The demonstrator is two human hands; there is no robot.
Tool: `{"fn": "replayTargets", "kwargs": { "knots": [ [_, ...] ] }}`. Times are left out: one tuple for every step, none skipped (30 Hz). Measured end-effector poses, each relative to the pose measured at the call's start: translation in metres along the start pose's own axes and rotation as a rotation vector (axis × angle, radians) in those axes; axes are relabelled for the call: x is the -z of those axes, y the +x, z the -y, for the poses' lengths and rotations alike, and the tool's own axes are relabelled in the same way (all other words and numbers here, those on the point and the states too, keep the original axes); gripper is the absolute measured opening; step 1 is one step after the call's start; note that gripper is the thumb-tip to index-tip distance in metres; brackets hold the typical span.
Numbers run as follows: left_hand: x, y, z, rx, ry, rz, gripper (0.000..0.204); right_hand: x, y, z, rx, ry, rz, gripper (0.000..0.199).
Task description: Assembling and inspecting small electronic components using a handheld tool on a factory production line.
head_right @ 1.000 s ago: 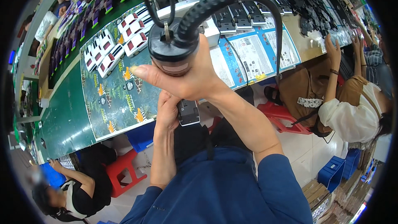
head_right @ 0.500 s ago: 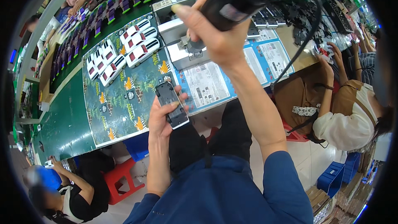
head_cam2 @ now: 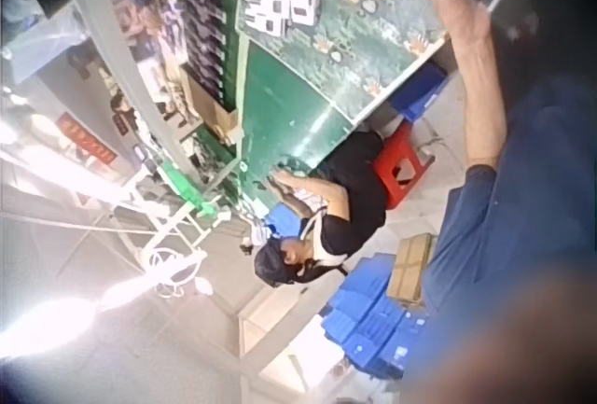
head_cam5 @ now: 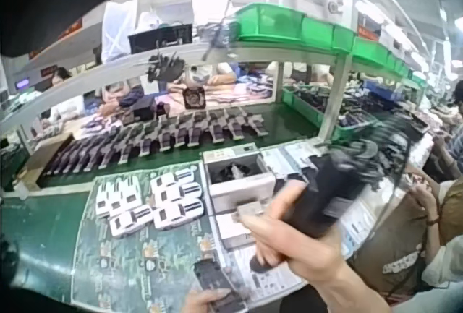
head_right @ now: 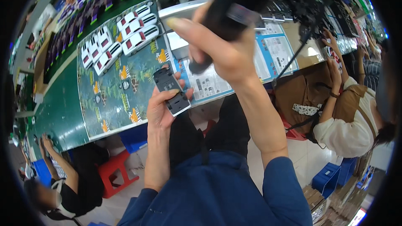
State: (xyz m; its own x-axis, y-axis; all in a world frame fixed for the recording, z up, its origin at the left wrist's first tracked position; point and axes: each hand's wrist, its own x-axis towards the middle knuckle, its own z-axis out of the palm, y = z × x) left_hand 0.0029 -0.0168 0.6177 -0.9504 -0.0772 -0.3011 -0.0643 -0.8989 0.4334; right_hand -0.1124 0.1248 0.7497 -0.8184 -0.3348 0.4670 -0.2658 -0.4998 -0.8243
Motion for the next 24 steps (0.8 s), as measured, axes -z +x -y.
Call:
{"fn": "replayTargets", "kwargs": {
  "knots": [
    [-0.003,0.002,0.0,0.019,-0.012,0.003,0.081,-0.001,-0.008,0.005,0.009,0.064,0.052,0.016],
    [-0.005,0.003,0.0,0.01,0.03,-0.005,0.081,-0.008,-0.019,0.01,-0.054,0.156,0.028,0.016],
    [-0.006,0.004,0.0,0.004,0.073,-0.007,0.08,-0.014,-0.027,0.014,-0.076,0.169,0.019,0.019],
    [-0.001,0.007,0.003,-0.025,0.068,-0.006,0.078,-0.02,-0.033,0.013,-0.074,0.183,0.031,0.02],
    [-0.001,0.007,0.002,-0.028,0.067,-0.012,0.078,-0.024,-0.039,0.013,-0.084,0.181,0.03,0.02],
    [-0.002,0.007,0.0,-0.032,0.059,-0.02,0.077,-0.027,-0.043,0.014,-0.09,0.177,0.029,0.02],
    [-0.004,0.007,-0.001,-0.036,0.052,-0.026,0.077,-0.026,-0.046,0.016,-0.117,0.162,0.044,0.02],
    [-0.007,0.007,-0.002,-0.052,0.051,-0.037,0.076,-0.027,-0.046,0.017,-0.116,0.164,0.046,0.02],
    [-0.008,0.006,-0.002,-0.053,0.053,-0.037,0.076,-0.028,-0.048,0.018,-0.128,0.146,0.043,0.02],
    [-0.009,0.006,-0.003,-0.053,0.038,-0.045,0.075,-0.029,-0.048,0.019,-0.14,0.126,0.04,0.02],
    [-0.009,0.005,-0.003,-0.053,0.023,-0.053,0.075,-0.03,-0.05,0.017,-0.138,0.128,0.039,0.02],
    [-0.011,0.004,-0.004,-0.051,0.024,-0.051,0.075,-0.03,-0.052,0.013,-0.134,0.154,0.032,0.019],
    [-0.014,0.003,-0.004,-0.042,-0.016,-0.058,0.072,-0.029,-0.053,0.011,-0.13,0.179,0.024,0.019],
    [-0.015,0.003,-0.004,-0.032,-0.055,-0.064,0.069,-0.028,-0.053,0.011,-0.129,0.178,0.021,0.019],
    [-0.015,0.003,-0.004,-0.031,-0.054,-0.066,0.069,-0.026,-0.053,0.012,-0.12,0.072,0.088,0.02],
    [-0.014,0.004,-0.004,-0.005,-0.058,-0.106,0.062,-0.026,-0.053,0.012,-0.111,-0.035,0.155,0.02],
    [-0.014,0.004,-0.004,0.021,-0.061,-0.146,0.054,-0.028,-0.054,0.014,-0.161,-0.027,0.12,0.023],
    [-0.013,0.007,-0.003,0.02,-0.059,-0.147,0.054,-0.03,-0.053,0.013,-0.16,-0.024,0.118,0.023],
    [-0.011,0.009,-0.001,0.066,-0.133,-0.095,0.046,-0.03,-0.051,0.011,-0.159,-0.015,0.141,0.024],
    [-0.008,0.011,0.0,0.112,-0.207,-0.044,0.038,-0.03,-0.05,0.01,-0.158,-0.006,0.164,0.025],
    [-0.004,0.005,-0.001,0.107,-0.202,0.14,0.03,-0.028,-0.049,0.008,-0.16,0.001,0.179,0.027],
    [-0.003,0.004,0.0,0.109,-0.199,0.141,0.03,-0.026,-0.047,0.007,-0.158,0.001,0.175,0.027],
    [-0.004,0.005,0.002,0.109,-0.179,0.159,0.03,-0.025,-0.046,0.005,-0.181,0.065,0.19,0.028],
    [-0.004,0.003,0.004,0.109,-0.162,0.174,0.029,-0.024,-0.046,0.005,-0.209,0.13,0.205,0.029]
  ]
}}
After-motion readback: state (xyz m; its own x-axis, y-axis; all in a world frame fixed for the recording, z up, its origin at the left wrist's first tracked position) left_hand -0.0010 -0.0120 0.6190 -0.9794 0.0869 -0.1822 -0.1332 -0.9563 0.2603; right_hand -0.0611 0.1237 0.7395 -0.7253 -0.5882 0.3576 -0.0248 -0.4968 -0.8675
